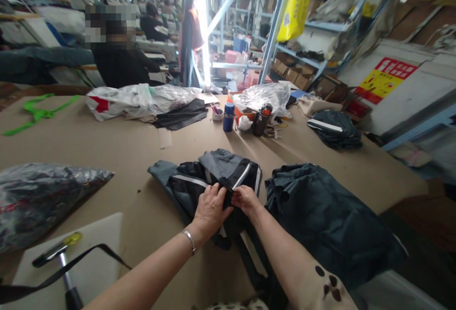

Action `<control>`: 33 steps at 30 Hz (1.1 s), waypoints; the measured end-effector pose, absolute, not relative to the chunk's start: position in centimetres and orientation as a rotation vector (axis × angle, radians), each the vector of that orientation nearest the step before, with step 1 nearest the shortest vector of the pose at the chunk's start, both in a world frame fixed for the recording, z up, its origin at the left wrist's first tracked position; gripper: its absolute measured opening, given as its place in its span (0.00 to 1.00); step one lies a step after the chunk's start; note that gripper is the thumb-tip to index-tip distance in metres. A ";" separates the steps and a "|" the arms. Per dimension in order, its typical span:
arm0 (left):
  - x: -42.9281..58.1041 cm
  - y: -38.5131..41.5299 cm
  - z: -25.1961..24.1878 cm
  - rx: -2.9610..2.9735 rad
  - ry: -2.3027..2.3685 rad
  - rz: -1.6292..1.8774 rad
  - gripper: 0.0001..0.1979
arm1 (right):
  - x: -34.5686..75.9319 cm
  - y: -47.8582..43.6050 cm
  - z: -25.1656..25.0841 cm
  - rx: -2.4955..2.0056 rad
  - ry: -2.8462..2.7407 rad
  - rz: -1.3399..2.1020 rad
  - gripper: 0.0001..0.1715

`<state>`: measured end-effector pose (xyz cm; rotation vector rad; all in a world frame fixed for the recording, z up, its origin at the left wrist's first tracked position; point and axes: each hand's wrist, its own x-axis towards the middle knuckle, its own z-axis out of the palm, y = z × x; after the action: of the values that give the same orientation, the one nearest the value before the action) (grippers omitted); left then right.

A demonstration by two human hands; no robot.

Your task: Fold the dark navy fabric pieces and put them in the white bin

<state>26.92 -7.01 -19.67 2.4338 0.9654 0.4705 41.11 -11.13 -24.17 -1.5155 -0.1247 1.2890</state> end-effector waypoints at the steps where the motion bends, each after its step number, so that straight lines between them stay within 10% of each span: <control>1: 27.1 -7.1 -19.2 2.412 0.982 0.502 0.19 | 40.6 -11.4 -23.4 -1.486 -0.156 1.282 0.07; 10: 26.6 -7.5 -18.3 1.622 0.996 0.626 0.06 | 37.0 -17.1 -17.0 -1.578 -0.581 1.213 0.15; 17: 24.9 -7.8 -15.5 1.456 0.912 0.626 0.08 | 38.6 -19.3 -12.7 -2.068 -1.905 0.044 0.13; 33: 23.6 -10.4 -16.0 1.045 0.989 0.608 0.18 | 34.8 -18.4 -15.3 -2.170 -1.894 0.164 0.11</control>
<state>23.57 -10.39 -15.98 1.0454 0.9894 0.6077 34.80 -18.40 -15.35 -2.1701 -1.8940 0.1638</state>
